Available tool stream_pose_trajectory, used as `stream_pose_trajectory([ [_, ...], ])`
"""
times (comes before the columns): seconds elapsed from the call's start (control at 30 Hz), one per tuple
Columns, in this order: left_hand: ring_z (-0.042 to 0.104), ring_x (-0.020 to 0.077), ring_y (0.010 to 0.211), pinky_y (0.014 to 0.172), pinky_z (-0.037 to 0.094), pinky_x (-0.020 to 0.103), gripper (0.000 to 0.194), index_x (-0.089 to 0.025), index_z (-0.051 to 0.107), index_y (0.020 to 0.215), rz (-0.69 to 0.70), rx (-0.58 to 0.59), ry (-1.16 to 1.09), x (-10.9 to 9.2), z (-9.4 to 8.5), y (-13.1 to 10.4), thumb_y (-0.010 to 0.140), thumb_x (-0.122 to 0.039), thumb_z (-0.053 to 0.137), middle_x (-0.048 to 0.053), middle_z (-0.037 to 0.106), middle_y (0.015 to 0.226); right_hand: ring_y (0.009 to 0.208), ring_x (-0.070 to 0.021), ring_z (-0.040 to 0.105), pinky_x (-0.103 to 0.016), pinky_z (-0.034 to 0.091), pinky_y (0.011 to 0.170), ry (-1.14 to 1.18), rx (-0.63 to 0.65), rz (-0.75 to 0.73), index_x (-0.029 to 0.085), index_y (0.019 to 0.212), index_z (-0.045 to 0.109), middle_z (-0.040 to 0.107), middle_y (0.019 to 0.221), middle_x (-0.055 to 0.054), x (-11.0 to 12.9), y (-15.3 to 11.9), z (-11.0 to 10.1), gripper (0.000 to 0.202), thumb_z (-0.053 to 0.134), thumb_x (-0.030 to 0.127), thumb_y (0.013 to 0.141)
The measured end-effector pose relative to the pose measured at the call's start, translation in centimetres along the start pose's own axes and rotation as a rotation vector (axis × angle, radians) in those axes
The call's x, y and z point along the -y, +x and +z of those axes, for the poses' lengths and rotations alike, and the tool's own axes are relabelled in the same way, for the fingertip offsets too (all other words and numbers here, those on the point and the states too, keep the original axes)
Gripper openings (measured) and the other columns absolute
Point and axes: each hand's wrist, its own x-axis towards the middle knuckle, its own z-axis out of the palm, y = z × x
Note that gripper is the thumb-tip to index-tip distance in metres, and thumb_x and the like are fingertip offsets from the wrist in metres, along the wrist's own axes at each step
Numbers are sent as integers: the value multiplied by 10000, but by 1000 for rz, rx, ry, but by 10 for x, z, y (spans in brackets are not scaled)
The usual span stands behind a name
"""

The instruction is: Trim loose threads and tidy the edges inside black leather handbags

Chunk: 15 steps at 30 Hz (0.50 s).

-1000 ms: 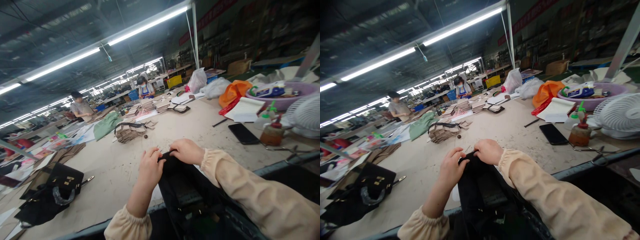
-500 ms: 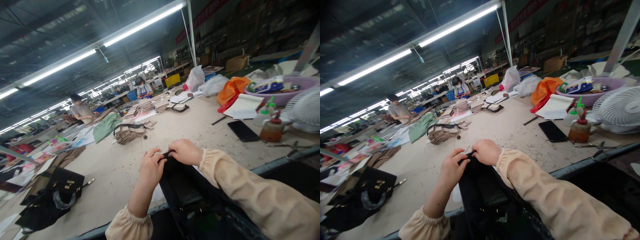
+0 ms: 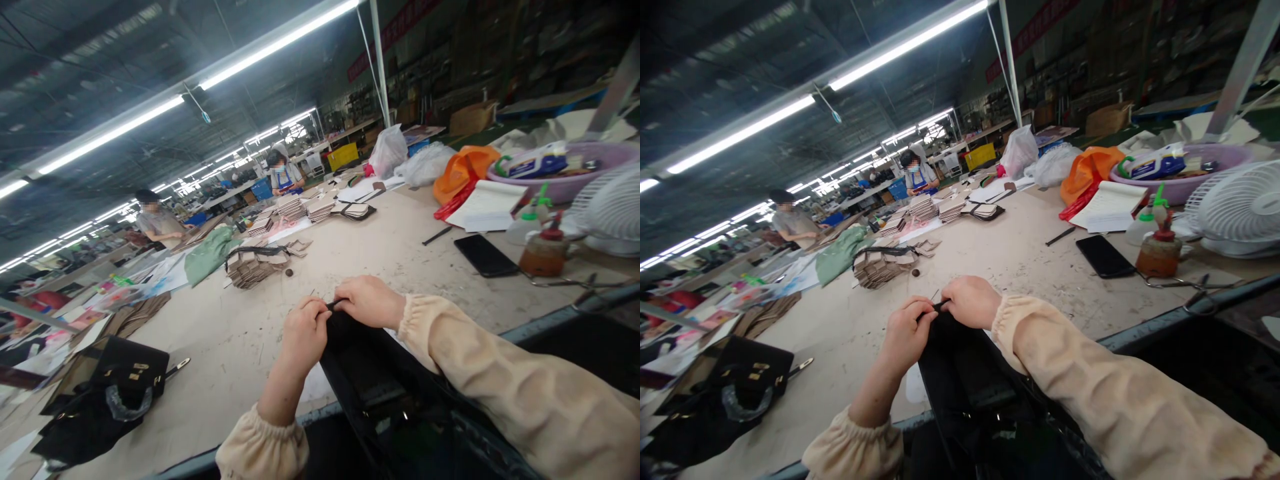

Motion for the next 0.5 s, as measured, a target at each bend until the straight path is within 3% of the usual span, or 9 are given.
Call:
stream_pose_trajectory([
  [0.5,575,153,759,713,435,265,114,-179,566,724,-75,-12,59,-1,2,0,813,-141,505,25,612,782,862,-179,604,-267,397,732,3,-17,10,238,862,687,686,895,-21,0,-1,0,223,486,336,852],
])
